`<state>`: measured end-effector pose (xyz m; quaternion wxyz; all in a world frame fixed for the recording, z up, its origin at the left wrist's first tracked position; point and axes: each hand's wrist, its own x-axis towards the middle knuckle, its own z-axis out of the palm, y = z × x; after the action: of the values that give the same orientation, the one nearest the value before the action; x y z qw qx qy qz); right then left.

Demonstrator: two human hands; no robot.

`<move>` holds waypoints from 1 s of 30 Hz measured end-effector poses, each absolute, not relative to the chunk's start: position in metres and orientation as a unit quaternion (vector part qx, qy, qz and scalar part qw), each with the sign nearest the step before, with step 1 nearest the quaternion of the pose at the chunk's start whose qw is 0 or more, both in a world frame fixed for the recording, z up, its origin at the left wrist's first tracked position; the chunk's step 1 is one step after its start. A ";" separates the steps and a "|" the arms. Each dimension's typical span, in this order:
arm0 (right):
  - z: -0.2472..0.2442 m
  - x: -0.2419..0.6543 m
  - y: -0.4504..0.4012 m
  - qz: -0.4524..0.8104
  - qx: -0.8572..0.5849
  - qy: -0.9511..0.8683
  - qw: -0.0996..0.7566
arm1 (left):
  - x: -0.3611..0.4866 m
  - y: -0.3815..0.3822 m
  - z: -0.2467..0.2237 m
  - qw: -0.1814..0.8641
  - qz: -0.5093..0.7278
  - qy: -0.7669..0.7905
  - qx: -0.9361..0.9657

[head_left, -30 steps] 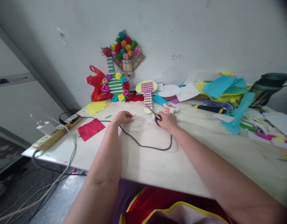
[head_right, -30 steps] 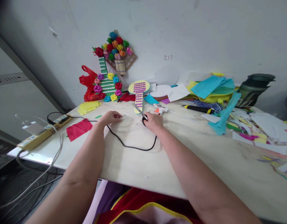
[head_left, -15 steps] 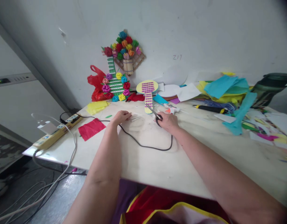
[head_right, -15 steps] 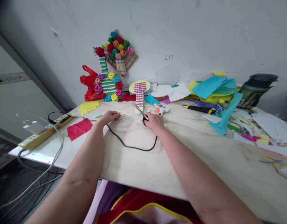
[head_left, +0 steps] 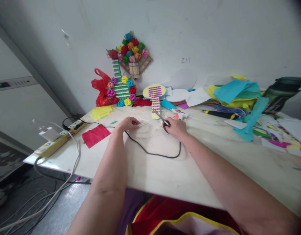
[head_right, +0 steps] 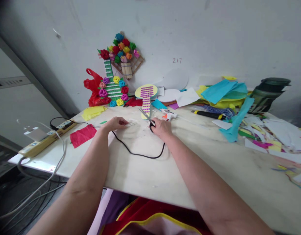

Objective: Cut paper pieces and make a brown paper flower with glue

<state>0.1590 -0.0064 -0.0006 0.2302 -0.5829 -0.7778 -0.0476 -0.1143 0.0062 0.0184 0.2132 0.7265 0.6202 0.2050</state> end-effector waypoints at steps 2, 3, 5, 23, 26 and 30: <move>0.000 0.159 -0.007 -0.046 -0.585 -0.777 0.229 | -0.114 0.006 0.019 0.212 0.201 0.620 0.729; 0.000 0.159 -0.007 -0.046 -0.584 -0.777 0.229 | -0.114 0.006 0.019 0.211 0.199 0.621 0.728; 0.000 0.159 -0.007 -0.045 -0.583 -0.777 0.232 | -0.113 0.006 0.019 0.207 0.196 0.625 0.727; -0.002 0.160 -0.006 -0.045 -0.582 -0.765 0.272 | -0.111 0.006 0.021 0.150 0.184 0.621 0.747; 0.000 0.160 -0.006 -0.036 -0.586 -0.758 0.283 | -0.111 0.006 0.021 0.150 0.183 0.620 0.748; 0.002 0.163 -0.004 -0.032 -0.606 -0.736 0.301 | -0.109 0.005 0.022 0.142 0.183 0.618 0.751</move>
<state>0.1630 -0.0036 0.0021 0.3007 -0.6055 -0.7361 -0.0324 -0.1092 0.0050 0.0217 0.1419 0.7508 0.6185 0.1834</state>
